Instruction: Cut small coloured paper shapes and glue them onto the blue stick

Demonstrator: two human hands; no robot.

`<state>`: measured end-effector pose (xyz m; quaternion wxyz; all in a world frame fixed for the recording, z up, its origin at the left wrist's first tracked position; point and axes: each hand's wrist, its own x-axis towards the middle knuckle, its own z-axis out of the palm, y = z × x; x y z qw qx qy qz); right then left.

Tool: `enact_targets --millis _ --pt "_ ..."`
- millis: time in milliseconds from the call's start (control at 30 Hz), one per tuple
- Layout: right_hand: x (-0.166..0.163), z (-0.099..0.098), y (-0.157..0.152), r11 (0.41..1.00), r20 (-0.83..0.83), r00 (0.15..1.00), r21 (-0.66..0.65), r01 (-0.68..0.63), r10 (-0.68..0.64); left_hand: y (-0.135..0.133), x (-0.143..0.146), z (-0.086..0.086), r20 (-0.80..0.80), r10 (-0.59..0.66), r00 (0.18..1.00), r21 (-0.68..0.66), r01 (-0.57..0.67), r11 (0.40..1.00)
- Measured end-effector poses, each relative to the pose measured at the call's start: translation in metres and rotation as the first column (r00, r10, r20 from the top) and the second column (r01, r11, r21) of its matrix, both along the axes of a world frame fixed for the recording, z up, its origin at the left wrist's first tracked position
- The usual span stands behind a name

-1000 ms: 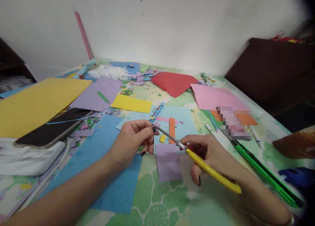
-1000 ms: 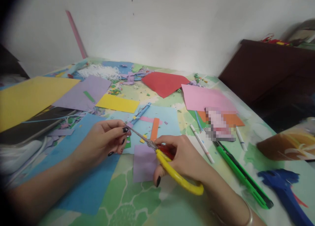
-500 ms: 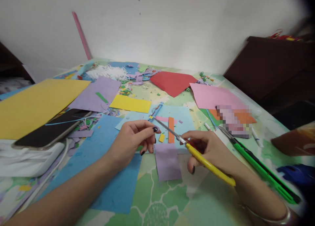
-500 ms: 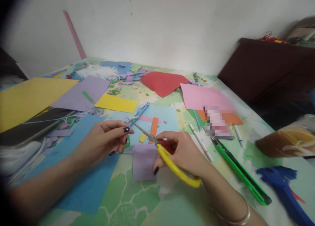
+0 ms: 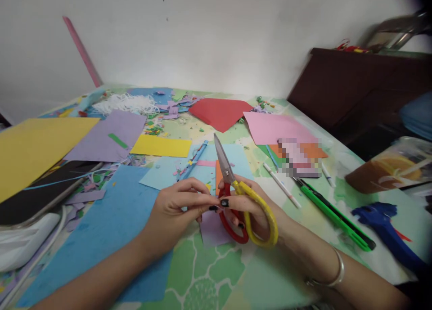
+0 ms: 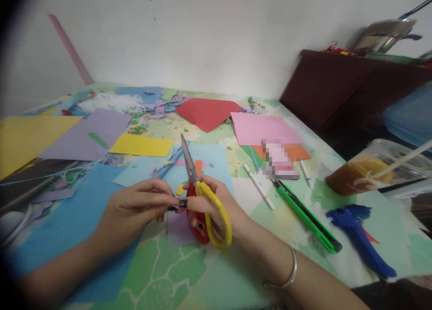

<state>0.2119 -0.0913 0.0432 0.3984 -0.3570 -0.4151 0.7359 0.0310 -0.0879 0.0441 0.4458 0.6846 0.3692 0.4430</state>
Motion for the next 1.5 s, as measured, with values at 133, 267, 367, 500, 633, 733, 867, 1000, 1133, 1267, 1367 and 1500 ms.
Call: enact_targets --millis 133,267,367,500,633,733,867,1000,1133,1267,1367,1500 --pt "0.000 -0.002 0.001 1.000 0.001 1.000 -0.003 0.003 -0.003 -0.002 -0.001 0.000 -0.002 0.001 1.000 0.062 -0.001 0.998" --pt "0.001 -0.003 0.001 1.000 0.007 1.000 0.019 -0.021 0.021 -0.003 0.000 0.002 -0.060 0.027 0.998 0.091 -0.022 0.996" --pt "0.001 -0.005 0.001 0.997 0.025 0.999 0.074 0.035 -0.037 -0.003 0.003 0.002 -0.077 0.069 0.995 0.001 -0.069 0.998" --pt "0.000 -0.006 0.001 0.974 0.075 0.980 0.148 0.173 -0.185 -0.003 0.007 -0.003 -0.010 0.001 1.000 -0.294 -0.004 0.956" --pt "-0.003 -0.004 -0.001 0.959 0.114 0.963 0.179 0.221 -0.243 -0.006 0.009 -0.008 0.039 -0.018 0.999 -0.432 0.033 0.901" --pt "-0.005 -0.003 -0.003 0.957 0.126 0.965 0.211 0.201 -0.230 -0.007 0.011 -0.007 0.039 -0.006 0.999 -0.454 0.023 0.891" --pt "-0.003 -0.001 -0.004 0.940 0.189 0.949 0.281 0.195 -0.253 -0.005 0.009 -0.003 0.090 0.002 0.996 -0.439 0.038 0.898" --pt "0.003 0.002 -0.006 0.854 0.449 0.814 0.510 0.105 -0.368 0.001 0.003 0.003 0.229 0.100 0.968 -0.398 -0.001 0.917" --pt "0.005 0.003 -0.010 0.771 0.625 0.680 0.622 -0.136 -0.384 0.005 -0.001 0.008 0.373 0.195 0.907 -0.387 -0.038 0.921" --pt "0.004 0.001 -0.011 0.708 0.686 0.573 0.664 -0.241 -0.448 0.007 -0.001 0.010 0.464 0.232 0.855 -0.418 -0.020 0.908" --pt "0.003 -0.001 -0.010 0.682 0.691 0.526 0.685 -0.257 -0.496 0.006 -0.002 0.009 0.487 0.221 0.845 -0.430 0.011 0.903" --pt "0.004 -0.003 -0.009 0.644 0.677 0.507 0.714 -0.274 -0.535 0.006 -0.002 0.009 0.475 0.218 0.853 -0.429 0.008 0.903"
